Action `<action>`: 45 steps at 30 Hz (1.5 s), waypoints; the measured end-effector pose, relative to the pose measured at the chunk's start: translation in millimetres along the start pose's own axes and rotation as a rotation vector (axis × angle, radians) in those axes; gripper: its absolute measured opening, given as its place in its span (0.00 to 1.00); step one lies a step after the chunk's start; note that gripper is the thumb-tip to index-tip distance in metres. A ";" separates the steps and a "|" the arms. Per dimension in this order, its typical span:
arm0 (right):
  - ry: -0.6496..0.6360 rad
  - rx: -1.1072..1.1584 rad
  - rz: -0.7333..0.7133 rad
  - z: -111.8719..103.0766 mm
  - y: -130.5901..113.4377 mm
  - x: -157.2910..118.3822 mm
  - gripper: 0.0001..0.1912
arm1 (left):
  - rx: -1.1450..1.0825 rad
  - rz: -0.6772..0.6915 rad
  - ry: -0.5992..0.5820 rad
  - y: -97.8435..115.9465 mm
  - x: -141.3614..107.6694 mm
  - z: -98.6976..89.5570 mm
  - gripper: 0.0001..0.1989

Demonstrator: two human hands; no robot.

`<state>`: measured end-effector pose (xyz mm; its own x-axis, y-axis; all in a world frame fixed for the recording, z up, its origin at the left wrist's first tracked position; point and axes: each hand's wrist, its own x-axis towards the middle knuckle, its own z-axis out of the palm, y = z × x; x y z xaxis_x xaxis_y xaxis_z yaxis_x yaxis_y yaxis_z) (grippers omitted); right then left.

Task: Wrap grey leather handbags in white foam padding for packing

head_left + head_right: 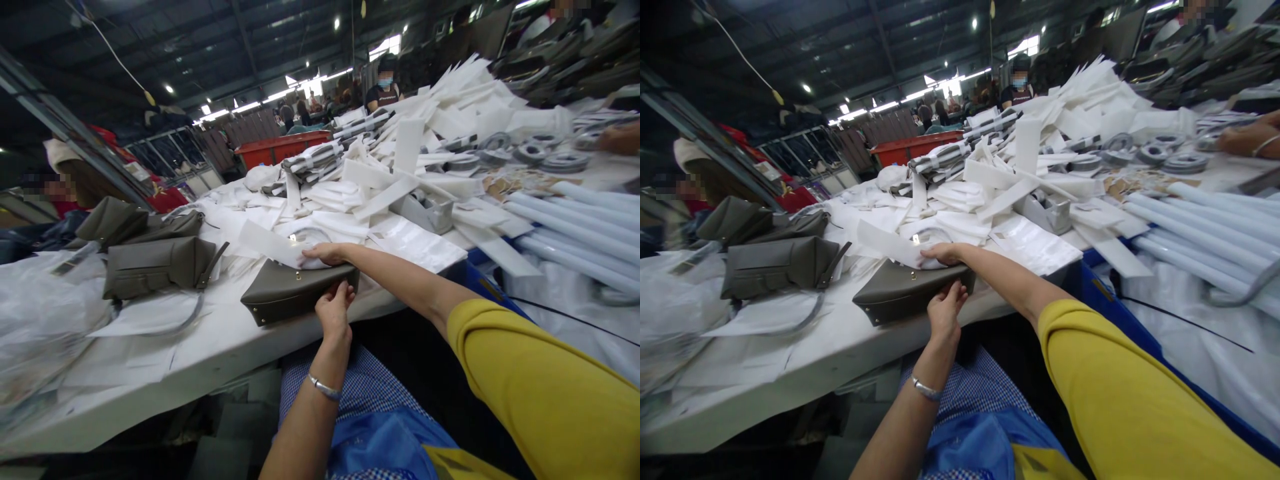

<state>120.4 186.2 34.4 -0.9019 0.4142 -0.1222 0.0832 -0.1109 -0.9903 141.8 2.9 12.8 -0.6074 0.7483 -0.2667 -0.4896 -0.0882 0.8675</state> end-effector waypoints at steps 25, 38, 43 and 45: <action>0.115 -0.189 -0.035 6.5 -3.1 -5.5 0.24 | 0.221 -0.034 -0.432 0.0 -53.6 -17.4 0.19; 0.066 -0.535 -0.071 5.6 -8.6 -14.4 0.21 | 0.325 0.160 0.267 106.5 -45.0 -272.6 0.22; 0.071 -0.573 -0.043 2.0 -4.4 -10.2 0.18 | 0.345 0.150 0.427 99.7 -37.0 -313.0 0.22; 0.075 -0.617 -0.054 -1.6 -2.0 -7.7 0.19 | 0.357 0.148 0.451 95.3 -34.9 -323.1 0.22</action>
<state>127.9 184.6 37.3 -0.8812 0.4697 -0.0530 0.2883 0.4452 -0.8478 -85.8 -244.0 -31.0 -0.8973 0.3848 -0.2164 -0.1861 0.1147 0.9758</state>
